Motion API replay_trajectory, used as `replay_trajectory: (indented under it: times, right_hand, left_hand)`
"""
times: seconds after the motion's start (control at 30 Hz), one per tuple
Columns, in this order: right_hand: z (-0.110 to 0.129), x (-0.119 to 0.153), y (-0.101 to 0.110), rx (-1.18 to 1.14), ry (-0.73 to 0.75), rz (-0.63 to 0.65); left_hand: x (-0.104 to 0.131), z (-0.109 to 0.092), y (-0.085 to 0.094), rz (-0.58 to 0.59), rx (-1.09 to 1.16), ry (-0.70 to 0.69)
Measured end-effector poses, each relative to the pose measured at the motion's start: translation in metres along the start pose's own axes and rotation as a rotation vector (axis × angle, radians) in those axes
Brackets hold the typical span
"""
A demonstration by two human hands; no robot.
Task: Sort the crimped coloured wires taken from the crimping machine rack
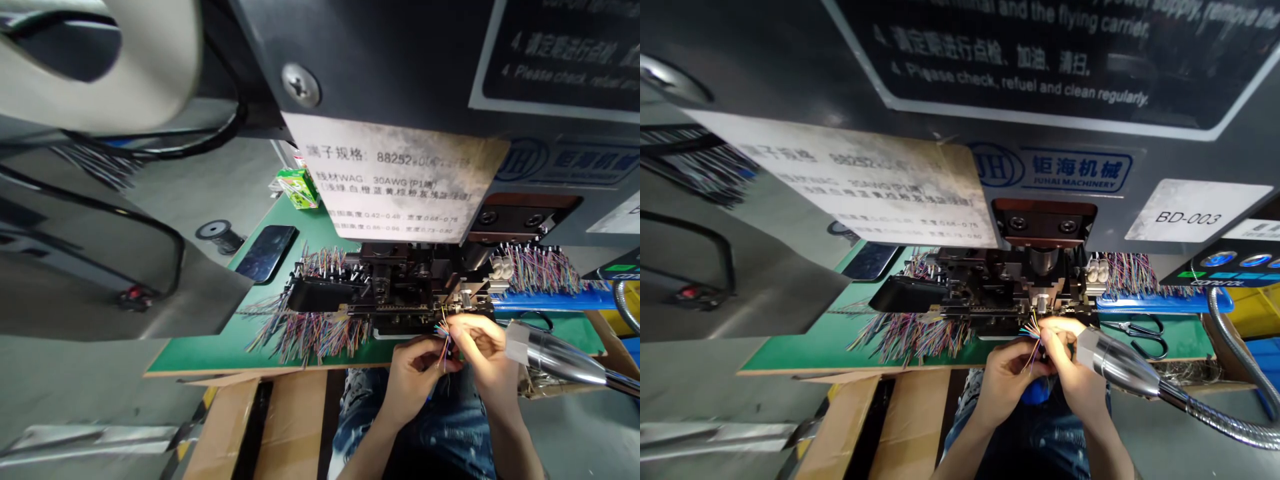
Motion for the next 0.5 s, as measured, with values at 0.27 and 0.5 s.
replay_trajectory:
  times: [0.27,0.5]
  right_hand:
    - [-0.001,-0.001,0.000,0.005,0.022,0.027]
    - [0.013,0.000,0.004,0.127,0.174,0.076]
  left_hand:
    - [0.000,0.000,0.000,-0.002,-0.012,0.023]
    - [0.006,-0.016,0.004,0.099,0.029,0.128]
Point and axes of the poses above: each hand's wrist, its own x-axis away from the middle knuckle, its own y-axis out of the back of the hand, z = x × y, the point moved 3 cm from there along -x, towards the middle knuckle, and after that the axes turned 14 degrees about z, right-handed, at the moved point
